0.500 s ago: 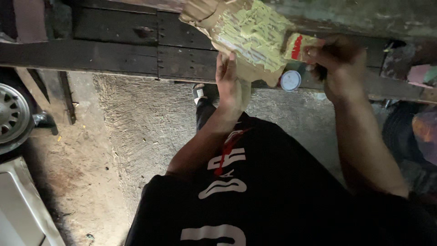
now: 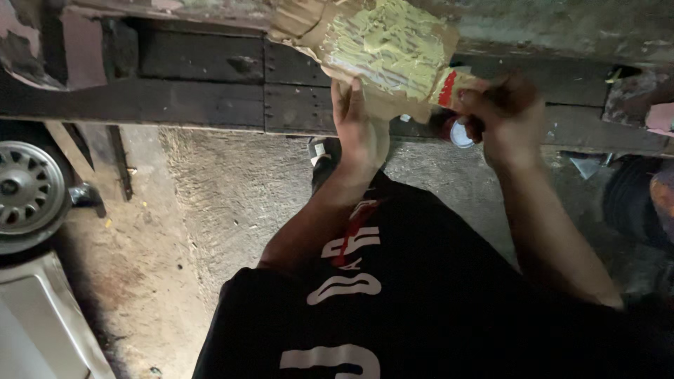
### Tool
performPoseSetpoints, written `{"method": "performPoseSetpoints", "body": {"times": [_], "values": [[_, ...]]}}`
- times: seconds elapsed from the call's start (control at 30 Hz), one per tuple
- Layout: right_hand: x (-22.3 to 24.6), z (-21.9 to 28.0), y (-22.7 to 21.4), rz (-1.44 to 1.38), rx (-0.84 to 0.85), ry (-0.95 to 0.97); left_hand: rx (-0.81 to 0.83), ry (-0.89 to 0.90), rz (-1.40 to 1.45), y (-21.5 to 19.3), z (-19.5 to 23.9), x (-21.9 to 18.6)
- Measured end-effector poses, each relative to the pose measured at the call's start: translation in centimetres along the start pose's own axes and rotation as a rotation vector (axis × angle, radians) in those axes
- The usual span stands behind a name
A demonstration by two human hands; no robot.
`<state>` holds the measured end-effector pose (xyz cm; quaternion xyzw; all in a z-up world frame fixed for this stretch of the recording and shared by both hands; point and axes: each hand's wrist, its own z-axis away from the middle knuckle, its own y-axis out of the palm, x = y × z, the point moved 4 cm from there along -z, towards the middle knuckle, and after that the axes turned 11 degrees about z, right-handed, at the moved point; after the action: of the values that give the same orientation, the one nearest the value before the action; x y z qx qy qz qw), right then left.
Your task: The person squeezes a white paste from a tube onto a piece of cardboard, then uses a small flat tool to spread and mix the paste across the cardboard surface. The person continues to spread the mixture evenly over the cardboard.
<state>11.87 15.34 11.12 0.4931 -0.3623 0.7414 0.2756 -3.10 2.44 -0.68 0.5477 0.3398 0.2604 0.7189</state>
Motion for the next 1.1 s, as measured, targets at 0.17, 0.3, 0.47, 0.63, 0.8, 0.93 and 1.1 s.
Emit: {"method": "performPoseSetpoints", "body": {"times": [0.17,0.3,0.47,0.63,0.8,0.93,1.1], "values": [[-0.8,0.1,0.7,-0.117,-0.062,0.037,-0.050,0.029,0.023,-1.2,-0.9,0.7],[-1.4,-0.2,1.1,-0.106,-0.096,0.040,-0.053,0.022,0.020,-1.1,-1.3,0.8],[-1.7,-0.7,1.7,-0.300,-0.090,0.042,-0.024,0.007,-0.035,-0.1,-1.2,0.5],[-1.3,-0.5,2.0,-0.240,-0.106,0.008,-0.122,-0.020,-0.097,-1.7,-1.5,1.3],[-1.5,-0.8,2.3,-0.232,-0.137,0.050,-0.111,0.073,-0.198,-2.7,-0.7,1.8],[-1.4,-1.1,2.4,-0.346,-0.086,-0.034,0.177,0.120,-0.382,-1.6,-0.3,0.9],[-1.5,-1.2,2.8,-0.388,-0.075,0.028,-0.008,0.058,-0.307,-2.5,-1.6,0.9]]}}
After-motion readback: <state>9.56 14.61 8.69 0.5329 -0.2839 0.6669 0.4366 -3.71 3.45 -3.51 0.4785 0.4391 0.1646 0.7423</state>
